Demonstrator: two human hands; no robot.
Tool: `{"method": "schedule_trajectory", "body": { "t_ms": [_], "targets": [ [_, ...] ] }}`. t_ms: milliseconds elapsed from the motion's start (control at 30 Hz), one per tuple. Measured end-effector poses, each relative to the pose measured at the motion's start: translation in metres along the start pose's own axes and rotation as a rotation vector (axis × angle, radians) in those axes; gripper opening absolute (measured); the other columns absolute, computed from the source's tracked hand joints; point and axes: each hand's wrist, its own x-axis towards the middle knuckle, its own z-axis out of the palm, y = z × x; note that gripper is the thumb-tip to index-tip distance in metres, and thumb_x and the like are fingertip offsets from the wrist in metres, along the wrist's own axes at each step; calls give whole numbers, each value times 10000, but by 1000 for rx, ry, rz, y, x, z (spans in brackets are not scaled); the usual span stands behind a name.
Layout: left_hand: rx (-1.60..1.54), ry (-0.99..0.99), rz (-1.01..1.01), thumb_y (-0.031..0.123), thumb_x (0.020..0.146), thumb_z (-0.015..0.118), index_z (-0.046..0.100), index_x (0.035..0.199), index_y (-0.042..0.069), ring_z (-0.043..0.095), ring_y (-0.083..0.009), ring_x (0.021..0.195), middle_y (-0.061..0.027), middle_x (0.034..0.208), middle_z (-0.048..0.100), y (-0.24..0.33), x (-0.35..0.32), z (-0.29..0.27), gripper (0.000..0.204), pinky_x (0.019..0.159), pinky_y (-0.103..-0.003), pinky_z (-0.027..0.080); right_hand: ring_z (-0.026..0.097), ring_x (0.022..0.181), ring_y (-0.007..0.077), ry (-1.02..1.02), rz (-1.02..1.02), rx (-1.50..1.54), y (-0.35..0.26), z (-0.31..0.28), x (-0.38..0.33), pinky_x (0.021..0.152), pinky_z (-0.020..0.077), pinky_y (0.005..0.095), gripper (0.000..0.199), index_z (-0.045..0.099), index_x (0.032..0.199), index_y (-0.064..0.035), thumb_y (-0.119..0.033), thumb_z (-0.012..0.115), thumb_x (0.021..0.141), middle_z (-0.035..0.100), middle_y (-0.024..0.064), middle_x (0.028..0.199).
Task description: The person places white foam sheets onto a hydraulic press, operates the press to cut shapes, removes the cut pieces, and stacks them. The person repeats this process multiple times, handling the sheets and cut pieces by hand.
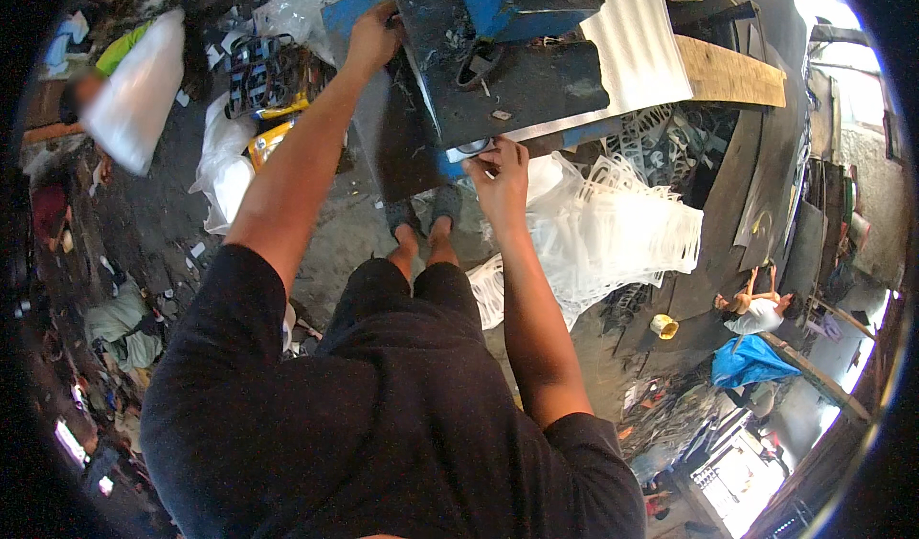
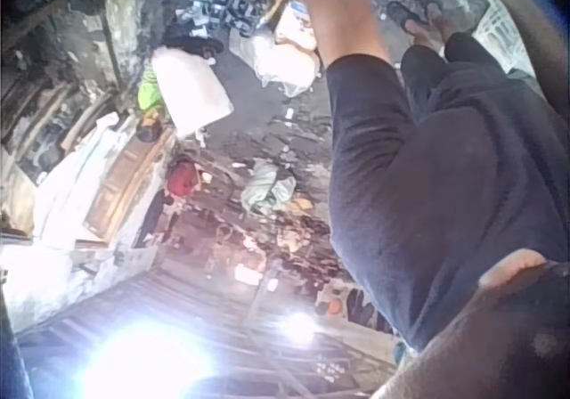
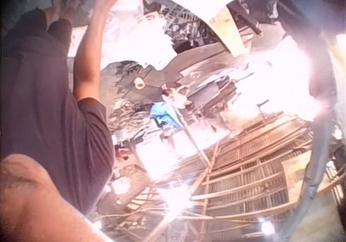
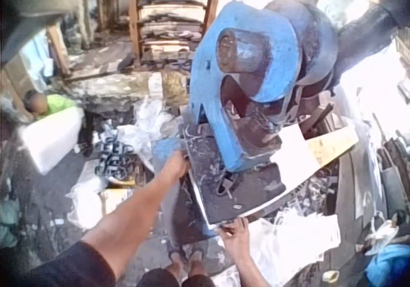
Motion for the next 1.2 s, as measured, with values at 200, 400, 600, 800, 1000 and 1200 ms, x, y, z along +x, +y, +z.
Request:
{"method": "schedule_trajectory", "body": {
  "t_ms": [200,400,600,800,1000,1200],
  "targets": [
    [-666,-32,-653,166,920,624,678,1084,-6,608,-165,815,-50,949,679,28,-82,4,244,730,-322,469,626,836,181,239,727,820,30,-7,2,772,557,308,251,593,1093,33,-137,665,924,617,102,978],
    [-973,0,-739,330,976,585,678,1039,-6,581,-141,799,-52,930,654,40,-78,-5,354,704,-278,437,612,746,151,249,724,867,21,-5,18,673,525,277,175,620,973,36,-137,622,946,614,69,837],
    [-825,-190,-788,683,896,511,655,1056,13,460,-127,570,-38,886,649,54,-60,-12,703,509,-272,338,602,697,128,269,726,847,23,-14,39,577,489,268,144,628,945,26,-114,597,956,617,57,821],
    [-1139,-225,-808,732,893,431,553,1267,47,594,-245,1108,-106,1247,613,99,-41,-18,790,959,-390,464,589,630,164,284,644,735,48,-22,73,550,485,276,174,610,890,6,-1,446,946,607,62,785],
    [-1340,-290,-746,751,889,400,430,1438,97,495,-277,1278,-103,1422,503,111,-29,-15,855,1076,-436,385,615,627,199,329,571,699,58,-22,93,530,497,314,245,620,916,4,101,397,886,642,86,792],
    [-1325,-277,-800,762,871,430,461,1390,70,513,-269,1241,-115,1378,526,107,-29,-19,866,1052,-407,399,678,766,311,-57,379,-317,46,-68,87,682,532,388,156,671,955,18,-92,591,880,699,190,847]
  ]
}}
